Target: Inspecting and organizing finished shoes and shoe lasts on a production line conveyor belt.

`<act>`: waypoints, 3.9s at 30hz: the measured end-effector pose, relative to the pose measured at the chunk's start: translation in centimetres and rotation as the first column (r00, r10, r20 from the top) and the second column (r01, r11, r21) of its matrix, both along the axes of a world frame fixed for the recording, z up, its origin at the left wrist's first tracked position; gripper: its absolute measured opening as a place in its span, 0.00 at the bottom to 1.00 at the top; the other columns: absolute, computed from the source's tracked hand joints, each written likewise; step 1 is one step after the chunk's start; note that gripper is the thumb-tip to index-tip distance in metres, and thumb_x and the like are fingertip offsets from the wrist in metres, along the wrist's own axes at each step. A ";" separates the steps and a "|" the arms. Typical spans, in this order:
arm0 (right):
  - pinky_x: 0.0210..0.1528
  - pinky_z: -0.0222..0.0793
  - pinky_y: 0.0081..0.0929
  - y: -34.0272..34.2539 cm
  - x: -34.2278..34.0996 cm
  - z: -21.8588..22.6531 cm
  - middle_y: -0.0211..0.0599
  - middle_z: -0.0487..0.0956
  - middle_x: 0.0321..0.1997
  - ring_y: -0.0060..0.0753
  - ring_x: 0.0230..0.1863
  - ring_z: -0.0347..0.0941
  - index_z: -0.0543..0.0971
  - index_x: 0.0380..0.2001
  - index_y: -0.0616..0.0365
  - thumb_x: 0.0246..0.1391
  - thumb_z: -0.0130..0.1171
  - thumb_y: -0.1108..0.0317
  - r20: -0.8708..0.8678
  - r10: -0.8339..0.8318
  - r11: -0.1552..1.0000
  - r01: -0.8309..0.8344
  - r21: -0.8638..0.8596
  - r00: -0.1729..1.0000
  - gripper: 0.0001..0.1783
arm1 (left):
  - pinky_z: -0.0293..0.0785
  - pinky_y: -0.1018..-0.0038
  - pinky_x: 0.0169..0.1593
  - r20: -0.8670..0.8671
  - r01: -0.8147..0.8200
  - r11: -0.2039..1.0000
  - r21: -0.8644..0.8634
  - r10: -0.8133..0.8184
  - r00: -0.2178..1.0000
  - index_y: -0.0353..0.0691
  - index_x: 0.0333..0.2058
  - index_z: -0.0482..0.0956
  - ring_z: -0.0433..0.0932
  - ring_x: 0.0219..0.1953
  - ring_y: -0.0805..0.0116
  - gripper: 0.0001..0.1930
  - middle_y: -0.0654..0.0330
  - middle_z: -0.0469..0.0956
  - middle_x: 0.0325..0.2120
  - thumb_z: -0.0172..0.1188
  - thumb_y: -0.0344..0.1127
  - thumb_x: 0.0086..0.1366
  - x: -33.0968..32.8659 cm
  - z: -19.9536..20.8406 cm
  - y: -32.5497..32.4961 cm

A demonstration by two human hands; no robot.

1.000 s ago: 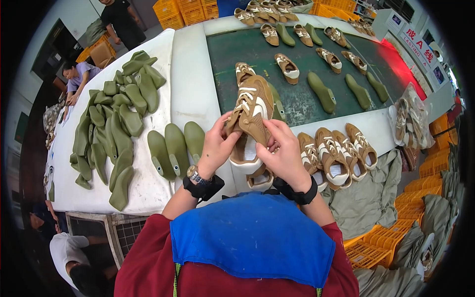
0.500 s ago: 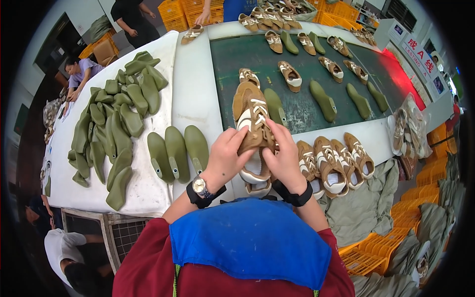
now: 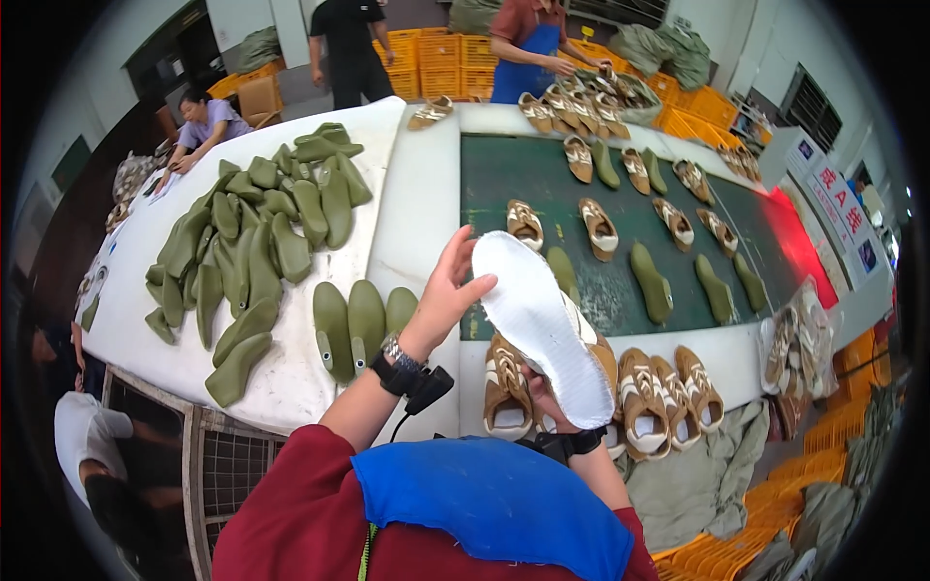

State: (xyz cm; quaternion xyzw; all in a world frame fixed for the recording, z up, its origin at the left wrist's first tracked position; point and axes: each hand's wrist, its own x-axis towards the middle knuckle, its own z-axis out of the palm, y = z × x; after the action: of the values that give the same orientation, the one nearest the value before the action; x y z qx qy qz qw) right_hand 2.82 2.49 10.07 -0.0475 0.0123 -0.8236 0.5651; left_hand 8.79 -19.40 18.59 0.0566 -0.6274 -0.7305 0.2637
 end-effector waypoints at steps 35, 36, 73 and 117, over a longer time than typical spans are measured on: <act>0.58 0.59 0.32 2.9 -3.9 -7.7 0.45 0.65 0.58 0.37 0.58 0.62 0.60 0.58 0.59 0.53 0.56 0.57 -0.904 0.130 0.366 0.867 -0.337 -0.407 0.32 | 0.70 0.79 0.45 0.387 0.367 0.930 0.025 -0.348 0.854 0.31 0.45 0.73 0.74 0.39 0.75 0.22 0.60 0.77 0.37 0.61 0.41 0.57 0.1 3.2 -3.3; 0.60 0.56 0.32 3.7 -4.3 -9.0 0.45 0.64 0.59 0.37 0.60 0.60 0.59 0.59 0.58 0.51 0.58 0.55 -0.949 0.089 0.402 0.883 -0.243 -0.302 0.36 | 0.70 0.79 0.44 0.443 0.379 0.925 -0.029 -0.328 0.834 0.31 0.44 0.75 0.75 0.38 0.76 0.21 0.61 0.77 0.36 0.61 0.41 0.57 -0.2 3.2 -3.2; 0.50 0.68 0.24 -1.4 0.9 5.2 0.40 0.73 0.48 0.28 0.47 0.71 0.66 0.52 0.64 0.52 0.56 0.71 -0.901 -0.354 0.482 0.875 0.055 0.251 0.24 | 0.73 0.75 0.47 0.192 0.531 0.754 0.386 -0.629 0.753 0.32 0.51 0.67 0.73 0.44 0.73 0.22 0.58 0.72 0.44 0.55 0.39 0.62 2.8 -3.0 3.9; 0.28 0.68 0.20 -16.2 12.8 0.4 0.41 0.76 0.32 0.24 0.23 0.72 0.66 0.55 0.58 0.52 0.57 0.59 -0.885 0.459 0.840 0.286 0.461 0.077 0.29 | 0.62 0.74 0.56 0.132 -0.297 0.899 0.322 0.268 0.954 0.36 0.62 0.42 0.64 0.55 0.69 0.43 0.54 0.61 0.55 0.60 0.24 0.53 24.1 -7.7 -6.5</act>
State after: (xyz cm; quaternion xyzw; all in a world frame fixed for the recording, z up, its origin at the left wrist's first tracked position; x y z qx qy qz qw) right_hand 15.64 -13.75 10.48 -0.4345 0.6141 -0.4889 0.4416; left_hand 32.85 -25.91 10.91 0.2221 -0.4884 -0.7782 0.3265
